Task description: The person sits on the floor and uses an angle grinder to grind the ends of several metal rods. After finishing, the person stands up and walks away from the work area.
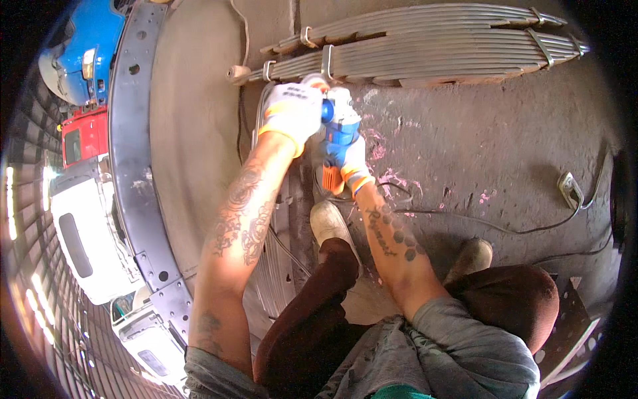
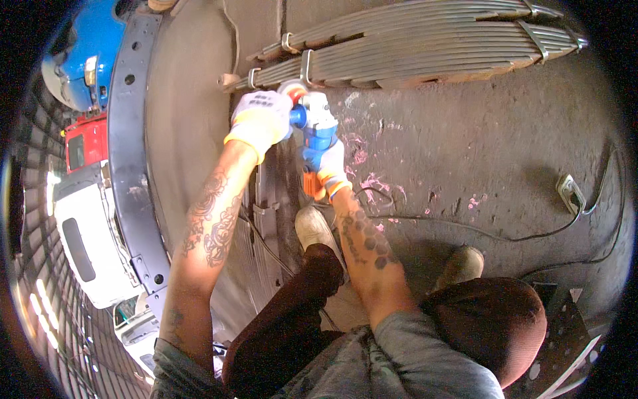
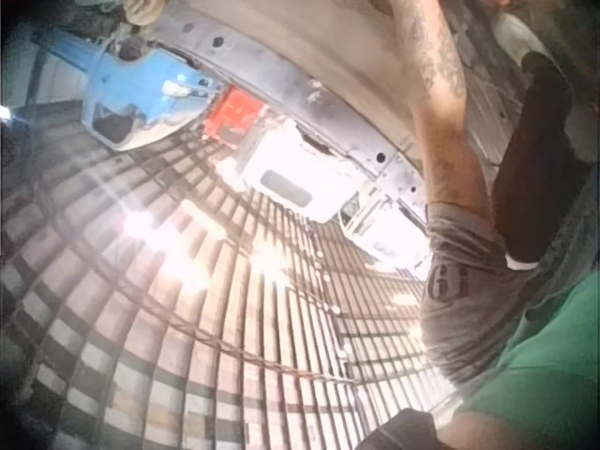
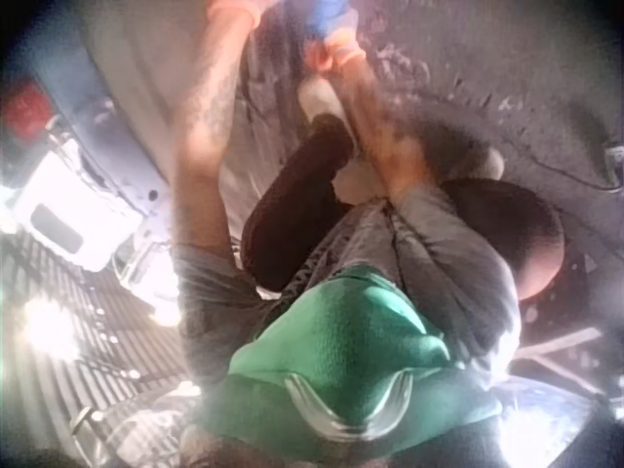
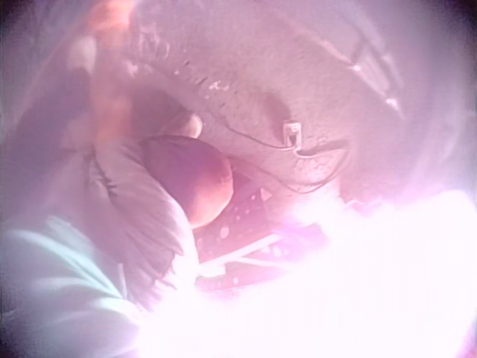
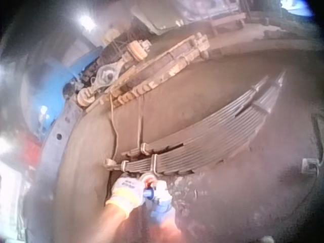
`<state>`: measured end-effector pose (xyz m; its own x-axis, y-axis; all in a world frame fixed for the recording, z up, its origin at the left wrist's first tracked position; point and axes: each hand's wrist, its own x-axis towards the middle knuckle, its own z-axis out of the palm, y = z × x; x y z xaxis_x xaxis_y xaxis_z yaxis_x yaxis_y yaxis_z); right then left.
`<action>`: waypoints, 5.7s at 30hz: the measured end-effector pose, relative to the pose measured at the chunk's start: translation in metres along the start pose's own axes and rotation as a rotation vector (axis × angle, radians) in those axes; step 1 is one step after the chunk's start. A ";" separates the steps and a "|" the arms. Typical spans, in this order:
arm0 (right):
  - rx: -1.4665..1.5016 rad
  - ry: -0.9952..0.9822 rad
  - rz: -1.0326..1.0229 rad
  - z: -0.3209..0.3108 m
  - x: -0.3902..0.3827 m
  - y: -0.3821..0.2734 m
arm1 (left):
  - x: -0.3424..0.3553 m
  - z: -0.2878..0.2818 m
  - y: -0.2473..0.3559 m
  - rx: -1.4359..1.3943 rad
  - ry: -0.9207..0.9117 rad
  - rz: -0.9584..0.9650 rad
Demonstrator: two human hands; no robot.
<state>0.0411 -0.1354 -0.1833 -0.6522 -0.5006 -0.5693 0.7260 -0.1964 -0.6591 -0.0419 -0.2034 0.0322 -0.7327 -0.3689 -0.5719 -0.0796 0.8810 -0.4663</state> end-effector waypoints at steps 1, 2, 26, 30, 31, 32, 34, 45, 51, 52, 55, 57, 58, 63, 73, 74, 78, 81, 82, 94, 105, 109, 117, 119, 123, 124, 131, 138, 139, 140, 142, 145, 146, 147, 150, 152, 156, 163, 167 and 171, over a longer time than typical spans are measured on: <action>0.106 -0.023 -0.035 0.004 -0.007 -0.005 | -0.010 -0.008 0.005 0.034 0.018 0.028; 0.137 -0.050 -0.037 0.003 -0.010 -0.019 | -0.006 -0.009 0.009 -0.020 0.083 -0.010; 0.187 0.045 -0.031 -0.012 -0.015 0.002 | 0.013 0.031 0.024 -0.002 0.062 0.016; 0.161 0.057 -0.358 -0.015 0.010 0.010 | 0.008 0.011 0.037 0.083 0.247 0.055; 0.033 0.033 -0.284 -0.022 0.028 -0.002 | 0.011 0.005 0.035 0.062 0.212 0.028; -0.103 0.030 -0.218 -0.040 0.049 -0.018 | 0.013 -0.013 0.032 0.034 0.192 0.019; 0.023 -0.059 -0.224 -0.012 0.020 -0.082 | 0.007 -0.008 -0.008 -0.044 0.330 -0.028; 0.094 0.024 -0.196 -0.030 -0.033 -0.112 | -0.096 -0.041 0.028 -0.236 1.146 0.557; 0.254 0.077 -0.223 -0.033 -0.061 -0.180 | -0.116 0.065 0.047 -0.649 0.708 0.323; 0.239 0.093 -0.243 -0.032 -0.065 -0.187 | -0.114 0.081 0.055 -0.862 0.600 0.339; 0.192 0.112 -0.267 -0.038 -0.076 -0.216 | -0.095 0.084 0.084 -0.893 0.904 0.503; 0.217 0.111 -0.323 -0.040 -0.076 -0.236 | -0.089 0.063 0.081 -0.798 0.965 0.568; 0.217 0.142 -0.293 -0.043 -0.076 -0.246 | -0.088 0.056 0.077 -0.757 0.943 0.589; 0.072 0.107 -0.170 -0.048 -0.072 -0.308 | -0.084 0.020 0.078 -0.867 0.936 0.625; 0.332 -0.008 -0.562 -0.119 -0.126 -0.398 | -0.054 0.049 0.200 -1.754 -0.332 1.368; 0.354 0.027 -0.632 -0.153 -0.117 -0.407 | -0.064 0.050 0.220 -1.631 -0.486 1.533; 0.127 0.438 -0.789 -0.244 -0.139 -0.408 | -0.083 0.148 0.204 -1.022 -0.942 1.070; -0.224 0.544 -0.713 -0.292 -0.142 -0.366 | -0.107 0.152 0.121 -1.325 -1.094 0.745; -0.408 0.634 -0.671 -0.310 -0.146 -0.359 | -0.087 0.191 0.110 -1.486 -0.970 0.836; -1.478 0.558 -0.467 -0.317 -0.111 -0.285 | 0.015 0.027 0.241 -2.055 0.249 0.557; -1.950 0.368 -0.316 -0.317 -0.104 -0.311 | 0.055 0.046 0.331 -1.601 0.091 0.323; -1.973 0.318 -0.284 -0.312 -0.090 -0.323 | 0.075 0.050 0.343 -1.700 0.077 0.288; -1.962 0.242 -0.287 -0.298 -0.072 -0.320 | 0.070 0.046 0.326 -1.595 0.154 0.212; -1.951 0.331 -0.277 -0.310 -0.093 -0.335 | 0.057 0.014 0.330 -1.620 0.162 0.260; -1.898 0.321 -0.308 -0.310 -0.082 -0.329 | 0.071 0.024 0.330 -1.530 0.219 0.221; -1.871 0.304 -0.311 -0.305 -0.074 -0.319 | 0.075 0.037 0.324 -1.510 0.244 0.213; -1.875 0.369 -0.266 -0.332 -0.089 -0.346 | 0.076 -0.004 0.335 -1.509 0.259 0.354; -1.776 0.329 -0.271 -0.322 -0.073 -0.326 | 0.091 0.020 0.328 -1.593 0.155 0.294; -1.789 0.370 -0.246 -0.322 -0.082 -0.335 | 0.107 0.021 0.343 -1.556 0.158 0.304; -1.799 0.431 -0.225 -0.328 -0.092 -0.348 | 0.119 0.009 0.360 -1.516 0.168 0.329; -1.728 0.386 -0.187 -0.332 -0.070 -0.324 | 0.098 0.008 0.328 -1.456 0.120 0.323; -1.701 0.383 -0.181 -0.325 -0.077 -0.333 | 0.070 -0.013 0.303 -1.480 0.113 0.332; -1.695 0.382 -0.185 -0.326 -0.077 -0.335 | 0.066 -0.023 0.300 -1.493 0.128 0.340; -1.688 0.381 -0.188 -0.327 -0.075 -0.334 | 0.065 -0.036 0.293 -1.380 0.047 0.301; -1.666 0.397 -0.247 -0.326 -0.077 -0.331 | 0.085 -0.010 0.308 -1.398 0.128 0.372; -1.658 0.395 -0.220 -0.327 -0.078 -0.328 | 0.091 -0.003 0.319 -1.559 0.095 0.376; -1.703 0.390 -0.266 -0.333 -0.072 -0.327 | 0.088 -0.018 0.306 -1.466 0.071 0.357; -1.683 0.349 -0.224 -0.323 -0.067 -0.330 | 0.087 -0.013 0.297 -1.340 0.031 0.262; -1.687 0.298 -0.118 -0.304 -0.067 -0.329 | 0.099 0.014 0.297 -1.397 0.097 0.326; -1.692 0.305 -0.141 -0.302 -0.071 -0.333 | 0.069 -0.018 0.278 -1.328 0.007 0.242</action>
<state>-0.2201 0.2203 -0.0714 -0.8454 -0.3544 -0.3997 -0.2228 0.9140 -0.3392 -0.1270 0.0213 -0.1248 -0.8242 -0.1666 -0.5412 -0.5348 0.5430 0.6474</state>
